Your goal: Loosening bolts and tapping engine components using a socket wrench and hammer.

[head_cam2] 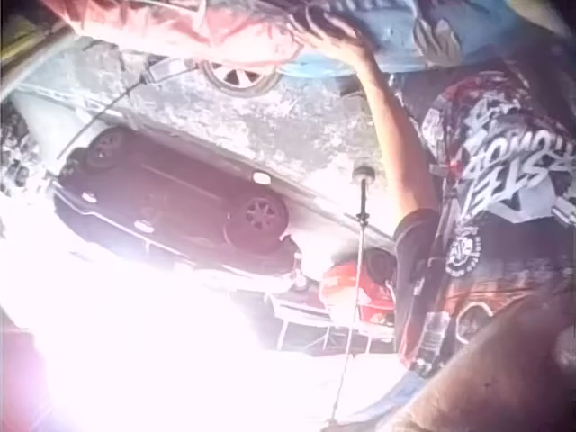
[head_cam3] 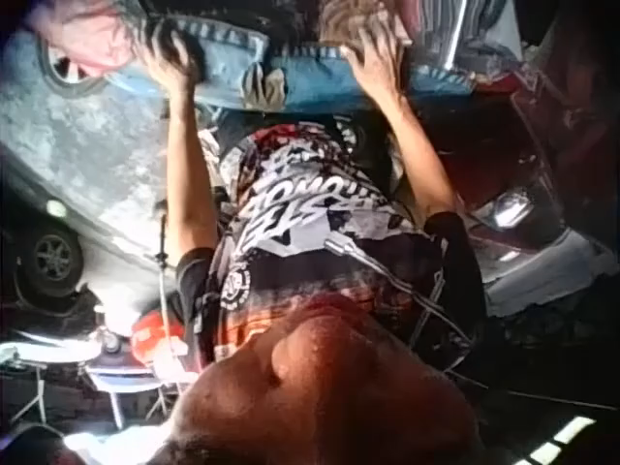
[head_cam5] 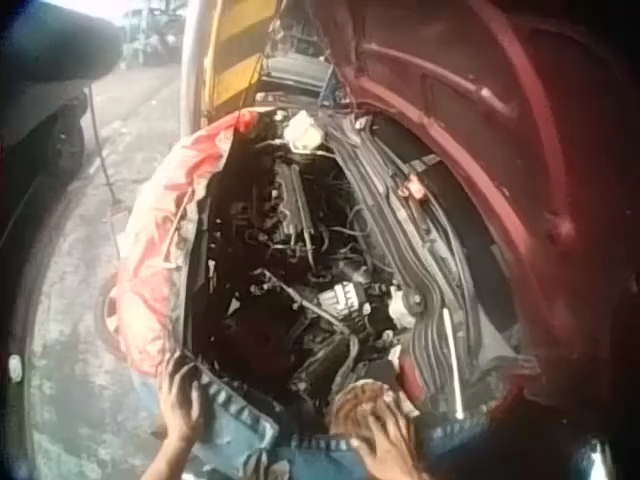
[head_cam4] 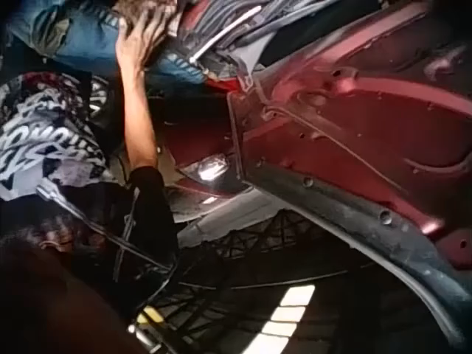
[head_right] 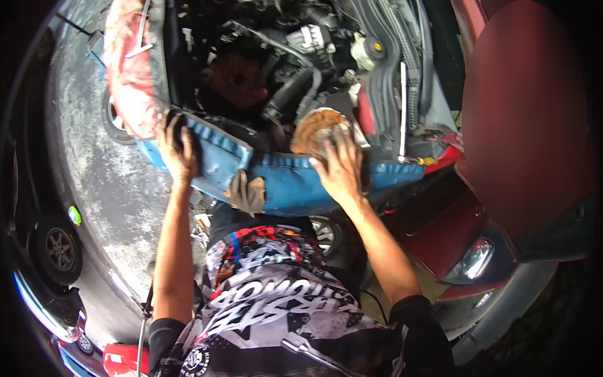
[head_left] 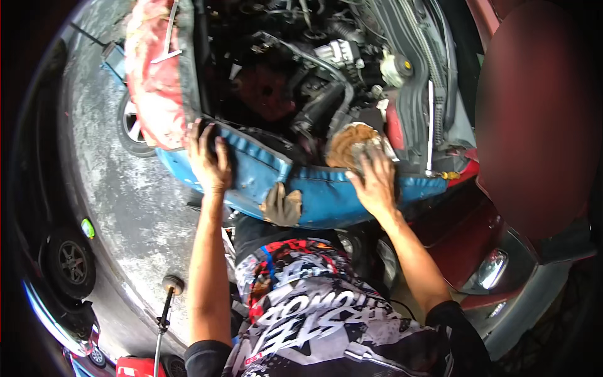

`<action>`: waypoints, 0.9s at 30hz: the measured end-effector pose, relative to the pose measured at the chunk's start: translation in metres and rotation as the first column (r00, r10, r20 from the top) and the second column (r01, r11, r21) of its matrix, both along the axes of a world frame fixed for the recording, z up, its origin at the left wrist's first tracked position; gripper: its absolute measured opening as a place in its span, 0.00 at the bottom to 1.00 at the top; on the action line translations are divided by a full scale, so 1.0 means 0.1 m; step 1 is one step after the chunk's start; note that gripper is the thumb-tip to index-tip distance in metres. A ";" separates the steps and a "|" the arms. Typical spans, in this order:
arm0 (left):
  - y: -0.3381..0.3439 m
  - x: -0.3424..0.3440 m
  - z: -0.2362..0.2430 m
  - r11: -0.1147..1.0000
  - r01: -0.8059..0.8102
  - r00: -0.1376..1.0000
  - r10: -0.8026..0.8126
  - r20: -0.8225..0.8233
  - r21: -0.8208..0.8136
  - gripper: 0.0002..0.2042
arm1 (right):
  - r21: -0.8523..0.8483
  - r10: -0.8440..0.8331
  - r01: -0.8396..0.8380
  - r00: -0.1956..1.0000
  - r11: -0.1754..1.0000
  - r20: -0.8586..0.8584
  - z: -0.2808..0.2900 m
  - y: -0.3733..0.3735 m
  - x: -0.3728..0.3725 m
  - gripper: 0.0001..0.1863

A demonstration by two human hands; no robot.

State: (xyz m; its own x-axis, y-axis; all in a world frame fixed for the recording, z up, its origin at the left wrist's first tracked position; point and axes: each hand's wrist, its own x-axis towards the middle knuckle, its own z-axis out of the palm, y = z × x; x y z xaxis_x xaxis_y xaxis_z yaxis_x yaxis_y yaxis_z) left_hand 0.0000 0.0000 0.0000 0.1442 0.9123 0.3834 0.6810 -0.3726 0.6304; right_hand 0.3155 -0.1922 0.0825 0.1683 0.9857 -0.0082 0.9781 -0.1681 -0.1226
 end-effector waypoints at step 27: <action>3.08 -0.38 -0.12 0.988 -0.152 0.906 0.125 -0.405 -0.035 0.19 | 0.221 0.056 -0.032 0.993 0.975 -0.102 0.43 0.33 -0.55 0.27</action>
